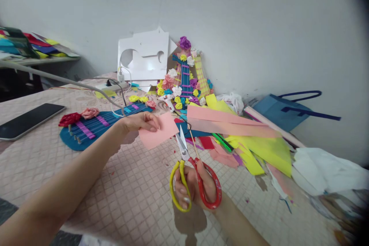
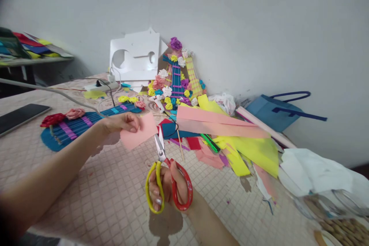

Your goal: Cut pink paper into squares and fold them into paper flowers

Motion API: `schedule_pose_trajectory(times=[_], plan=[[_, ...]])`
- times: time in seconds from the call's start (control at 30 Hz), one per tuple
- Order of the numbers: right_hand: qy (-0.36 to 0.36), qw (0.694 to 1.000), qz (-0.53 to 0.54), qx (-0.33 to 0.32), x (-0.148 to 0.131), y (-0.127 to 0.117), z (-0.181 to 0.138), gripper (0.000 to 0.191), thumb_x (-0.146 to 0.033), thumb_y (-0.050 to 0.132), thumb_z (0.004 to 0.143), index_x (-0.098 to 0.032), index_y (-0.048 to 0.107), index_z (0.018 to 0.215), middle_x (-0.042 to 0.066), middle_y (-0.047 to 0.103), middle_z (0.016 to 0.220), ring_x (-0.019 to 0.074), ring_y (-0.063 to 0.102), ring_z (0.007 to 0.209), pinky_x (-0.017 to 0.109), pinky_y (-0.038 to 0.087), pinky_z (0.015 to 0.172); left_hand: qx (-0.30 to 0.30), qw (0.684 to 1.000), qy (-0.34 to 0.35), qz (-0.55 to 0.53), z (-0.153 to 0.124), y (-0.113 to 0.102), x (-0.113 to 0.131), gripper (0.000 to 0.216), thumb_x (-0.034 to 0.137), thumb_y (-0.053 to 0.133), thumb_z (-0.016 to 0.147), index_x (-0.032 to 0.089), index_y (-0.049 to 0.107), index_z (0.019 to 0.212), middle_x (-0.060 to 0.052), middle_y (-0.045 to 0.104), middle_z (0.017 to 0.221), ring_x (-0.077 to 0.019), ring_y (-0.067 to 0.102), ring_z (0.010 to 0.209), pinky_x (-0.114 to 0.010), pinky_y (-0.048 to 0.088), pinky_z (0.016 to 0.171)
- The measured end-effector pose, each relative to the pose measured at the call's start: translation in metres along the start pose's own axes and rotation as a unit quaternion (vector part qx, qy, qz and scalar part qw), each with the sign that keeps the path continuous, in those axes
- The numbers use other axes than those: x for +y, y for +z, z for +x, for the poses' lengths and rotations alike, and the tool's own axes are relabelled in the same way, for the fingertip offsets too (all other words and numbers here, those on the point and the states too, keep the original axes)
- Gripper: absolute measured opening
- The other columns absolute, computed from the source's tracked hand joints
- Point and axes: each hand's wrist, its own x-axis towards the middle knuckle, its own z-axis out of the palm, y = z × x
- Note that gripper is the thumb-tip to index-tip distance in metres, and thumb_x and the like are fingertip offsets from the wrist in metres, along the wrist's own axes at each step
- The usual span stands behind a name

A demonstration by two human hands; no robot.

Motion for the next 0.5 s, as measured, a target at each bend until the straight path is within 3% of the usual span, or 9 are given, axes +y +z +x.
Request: schedule_pose_trajectory(times=[0.5], plan=[[0.000,1.000,-0.019,0.022,-0.0028,-0.0021,-0.0031,0.062,-0.070,0.031,0.084,-0.013,0.054,0.092,-0.001,0.048,0.064,0.0102,0.046,0.049,0.023,0.040,0.045,-0.044,0.996,0.018,0.074,0.0001,-0.0023,0.0037,0.017,0.030,0.079,0.063,0.017,0.075,0.074,-0.004,0.070,0.077,-0.0118,0.061,0.071,-0.018,0.048,0.068]])
